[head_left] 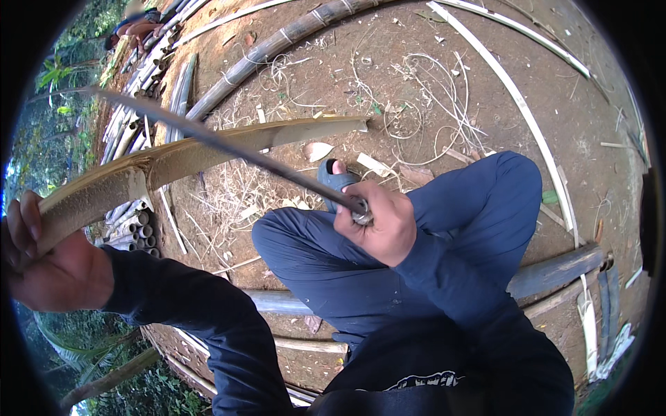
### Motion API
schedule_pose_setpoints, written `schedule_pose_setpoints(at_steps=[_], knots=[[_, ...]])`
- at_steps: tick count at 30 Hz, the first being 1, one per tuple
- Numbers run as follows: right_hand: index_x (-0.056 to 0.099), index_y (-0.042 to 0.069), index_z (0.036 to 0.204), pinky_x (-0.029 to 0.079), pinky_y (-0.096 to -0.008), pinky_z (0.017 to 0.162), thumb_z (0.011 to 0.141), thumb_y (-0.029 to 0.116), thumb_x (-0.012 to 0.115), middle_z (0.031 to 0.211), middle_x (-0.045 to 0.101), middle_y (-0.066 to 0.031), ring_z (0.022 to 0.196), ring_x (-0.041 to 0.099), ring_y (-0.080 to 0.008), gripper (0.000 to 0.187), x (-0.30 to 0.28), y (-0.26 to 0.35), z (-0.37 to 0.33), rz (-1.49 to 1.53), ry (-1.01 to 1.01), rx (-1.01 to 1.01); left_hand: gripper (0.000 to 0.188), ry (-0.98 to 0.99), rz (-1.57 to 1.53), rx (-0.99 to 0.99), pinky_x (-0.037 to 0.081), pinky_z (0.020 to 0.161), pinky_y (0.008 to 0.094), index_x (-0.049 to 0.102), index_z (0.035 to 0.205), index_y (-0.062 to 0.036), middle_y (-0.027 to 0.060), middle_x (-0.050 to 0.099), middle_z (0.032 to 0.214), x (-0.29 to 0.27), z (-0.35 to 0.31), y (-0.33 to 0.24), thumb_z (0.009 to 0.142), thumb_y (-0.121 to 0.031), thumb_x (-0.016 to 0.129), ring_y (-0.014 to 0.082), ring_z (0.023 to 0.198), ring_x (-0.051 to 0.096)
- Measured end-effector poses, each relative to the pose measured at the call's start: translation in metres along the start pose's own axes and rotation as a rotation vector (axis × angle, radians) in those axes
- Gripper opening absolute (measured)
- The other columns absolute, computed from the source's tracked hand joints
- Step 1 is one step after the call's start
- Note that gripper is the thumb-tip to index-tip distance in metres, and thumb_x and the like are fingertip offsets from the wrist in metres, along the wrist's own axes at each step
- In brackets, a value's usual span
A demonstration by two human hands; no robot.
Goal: The person planes a bamboo strip using a knife. They hold the bamboo strip with one hand and scrape the surface with a knife blade, moving it along the length of the wood to smooth it while sitting on a bamboo structure.
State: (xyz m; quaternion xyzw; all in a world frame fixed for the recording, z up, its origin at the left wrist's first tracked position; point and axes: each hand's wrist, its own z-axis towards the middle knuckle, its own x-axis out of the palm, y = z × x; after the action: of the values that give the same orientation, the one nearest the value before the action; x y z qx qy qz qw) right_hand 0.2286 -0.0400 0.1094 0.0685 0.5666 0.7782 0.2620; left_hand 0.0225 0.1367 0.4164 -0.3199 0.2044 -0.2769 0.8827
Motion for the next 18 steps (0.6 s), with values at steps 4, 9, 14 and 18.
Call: schedule_pose_setpoints(at_steps=[4, 9, 14, 18], knots=[[0.058, 0.0, 0.09, 0.05, -0.0451, 0.049, 0.09, 0.021, 0.066, 0.059, 0.06, -0.0187, 0.055, 0.064, -0.0355, 0.022, 0.014, -0.061, -0.028, -0.158, 0.142, 0.295, 0.034, -0.18, -0.072, -0.097, 0.037, 0.06, 0.0285, 0.047, 0.072, -0.0143, -0.0039, 0.042, 0.064, -0.004, -0.009, -0.014, 0.102, -0.03, 0.047, 0.0094, 0.06, 0.043], [0.058, 0.001, 0.092, 0.051, -0.0419, 0.052, 0.086, 0.017, 0.071, 0.071, 0.064, -0.0183, 0.059, 0.065, -0.0357, 0.021, -0.002, 0.012, -0.004, -0.039, 0.087, -0.108, 0.031, -0.197, -0.13, -0.093, 0.039, 0.061, 0.0305, 0.048, 0.069, -0.015, -0.003, 0.042, 0.06, -0.01, -0.011, -0.018, 0.098, -0.026, 0.054, 0.0116, 0.058, 0.044], [0.056, 0.001, 0.086, 0.051, -0.0477, 0.055, 0.094, 0.027, 0.061, 0.066, 0.062, -0.0241, 0.063, 0.065, -0.0412, 0.028, -0.004, -0.064, -0.012, -0.243, 0.182, 0.415, 0.033, -0.153, -0.154, -0.107, 0.039, 0.06, 0.0292, 0.05, 0.07, -0.0149, -0.0033, 0.044, 0.06, 0.007, -0.011, -0.017, 0.098, -0.031, 0.057, 0.011, 0.058, 0.045], [0.059, -0.001, 0.093, 0.05, -0.0437, 0.054, 0.089, 0.018, 0.067, 0.068, 0.063, -0.0206, 0.06, 0.065, -0.0375, 0.022, -0.001, -0.011, -0.016, -0.095, 0.14, 0.087, 0.033, -0.137, -0.216, -0.113, 0.037, 0.059, 0.0276, 0.052, 0.074, -0.0147, -0.0038, 0.046, 0.062, 0.017, -0.029, -0.028, 0.099, -0.036, 0.056, 0.0103, 0.058, 0.045]])
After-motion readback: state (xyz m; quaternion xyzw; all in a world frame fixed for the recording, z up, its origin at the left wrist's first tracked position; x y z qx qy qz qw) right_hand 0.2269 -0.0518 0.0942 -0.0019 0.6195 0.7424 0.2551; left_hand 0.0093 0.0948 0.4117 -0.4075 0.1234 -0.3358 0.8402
